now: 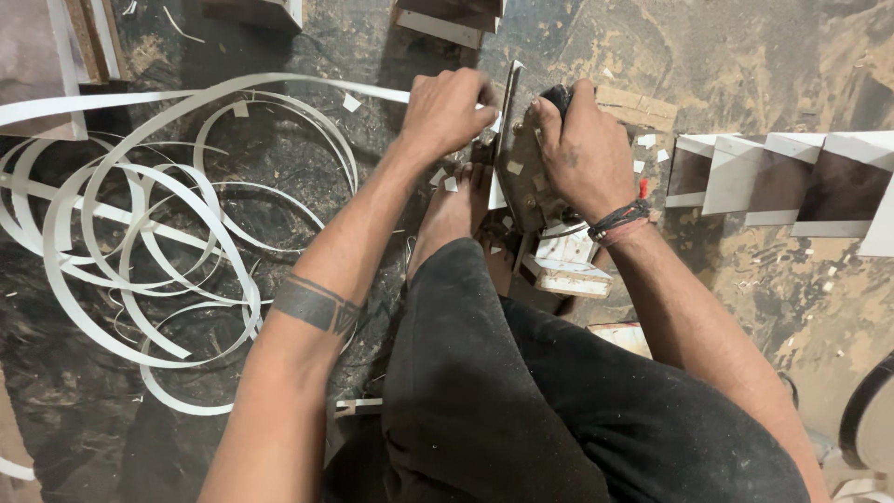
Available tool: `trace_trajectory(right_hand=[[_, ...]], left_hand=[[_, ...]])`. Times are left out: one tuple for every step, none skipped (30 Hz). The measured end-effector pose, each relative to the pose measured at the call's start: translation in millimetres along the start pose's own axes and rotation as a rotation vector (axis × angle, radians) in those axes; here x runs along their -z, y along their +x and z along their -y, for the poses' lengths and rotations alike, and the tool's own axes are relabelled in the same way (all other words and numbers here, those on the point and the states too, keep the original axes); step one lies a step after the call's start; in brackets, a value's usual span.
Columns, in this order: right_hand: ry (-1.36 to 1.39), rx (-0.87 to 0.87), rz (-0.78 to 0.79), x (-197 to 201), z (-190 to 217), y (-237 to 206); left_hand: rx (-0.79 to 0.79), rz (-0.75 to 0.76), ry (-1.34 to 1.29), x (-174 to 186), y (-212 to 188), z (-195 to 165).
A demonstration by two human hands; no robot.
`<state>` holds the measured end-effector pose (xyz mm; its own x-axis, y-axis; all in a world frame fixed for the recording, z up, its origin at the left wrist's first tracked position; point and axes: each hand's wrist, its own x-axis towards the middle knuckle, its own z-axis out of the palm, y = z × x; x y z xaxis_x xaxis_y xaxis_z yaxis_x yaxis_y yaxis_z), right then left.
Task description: The person sits on the workshop floor applying white edge banding tape to the edges of small triangular wood panels. They align the tape along a panel edge, press it with a hand iron, trim off excess tape by hand, and set finished panels aside with a pile of completed pieces nearby.
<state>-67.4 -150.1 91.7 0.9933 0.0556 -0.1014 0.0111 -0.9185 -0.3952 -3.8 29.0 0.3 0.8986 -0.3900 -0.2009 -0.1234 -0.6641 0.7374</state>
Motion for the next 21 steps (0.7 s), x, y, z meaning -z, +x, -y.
trace_trajectory(right_hand=[[-0.001,0.003,-0.004,-0.3,0.1,-0.5],[-0.003,0.006,-0.009,-0.5,0.3,-0.9],[-0.006,0.009,-0.011,-0.4,0.6,-1.3],[-0.010,0.011,-0.014,0.1,0.7,-1.5],[-0.014,0.013,-0.017,0.6,0.9,-1.9],[0.009,-0.032,0.017,1.3,1.0,-1.6],[0.034,-0.076,0.052,1.9,1.0,-1.2],[0.060,-0.121,0.086,2.3,0.8,-1.2],[0.040,-0.100,0.072,2.6,0.4,-0.9],[0.019,-0.080,0.058,2.4,-0.1,-1.0],[-0.002,-0.060,0.046,2.1,-1.0,-1.2],[0.003,-0.064,0.049,1.7,-2.1,-1.5],[0.008,-0.068,0.052,0.9,-3.3,-2.0],[0.013,-0.072,0.052,0.3,-5.0,-2.0],[0.012,-0.054,0.038,-0.2,-6.7,-2.2],[0.011,-0.035,0.024,-1.0,-8.2,-2.5],[0.010,-0.017,0.011,-1.5,-9.6,-2.7],[0.003,-0.024,0.016,-1.9,-10.8,-3.1],[-0.004,-0.030,0.019,-2.2,-11.7,-3.0],[-0.012,-0.034,0.024,-2.3,-12.2,-3.1],[-0.009,-0.024,0.019,-2.3,-12.4,-3.1]], left_hand=[[-0.016,-0.038,-0.018,-3.7,0.8,-2.3],[-0.065,-0.080,-0.038,-8.6,0.1,-5.7],[-0.116,-0.121,-0.058,-13.4,-0.9,-9.5],[-0.167,-0.162,-0.080,-18.3,-2.5,-13.2],[-0.183,-0.195,-0.032,-22.8,-4.6,-16.6],[-0.201,-0.228,0.015,-26.7,-6.7,-19.5],[-0.218,-0.260,0.064,-29.4,-8.9,-21.5],[-0.216,-0.242,0.068,-30.5,-11.3,-21.7],[-0.216,-0.224,0.071,-30.3,-14.0,-20.3],[-0.215,-0.204,0.072,-29.4,-16.9,-18.0],[-0.229,-0.204,0.095,-27.6,-20.3,-14.2],[-0.244,-0.205,0.120,-24.5,-24.5,-8.7],[-0.258,-0.206,0.145,-21.4,-29.1,-2.6],[-0.345,-0.268,0.262,-18.7,-35.2,4.0],[-0.433,-0.329,0.379,-16.2,-42.4,10.7],[-0.520,-0.389,0.495,-14.7,-49.7,16.8],[-0.465,-0.367,0.515,-13.5,-56.6,22.4],[-0.412,-0.345,0.534,-12.7,-62.7,27.2],[-0.359,-0.325,0.553,-12.7,-67.7,30.8],[-0.351,-0.373,0.625,-13.2,-72.2,33.5],[-0.339,-0.421,0.699,-13.8,-76.0,35.5]])
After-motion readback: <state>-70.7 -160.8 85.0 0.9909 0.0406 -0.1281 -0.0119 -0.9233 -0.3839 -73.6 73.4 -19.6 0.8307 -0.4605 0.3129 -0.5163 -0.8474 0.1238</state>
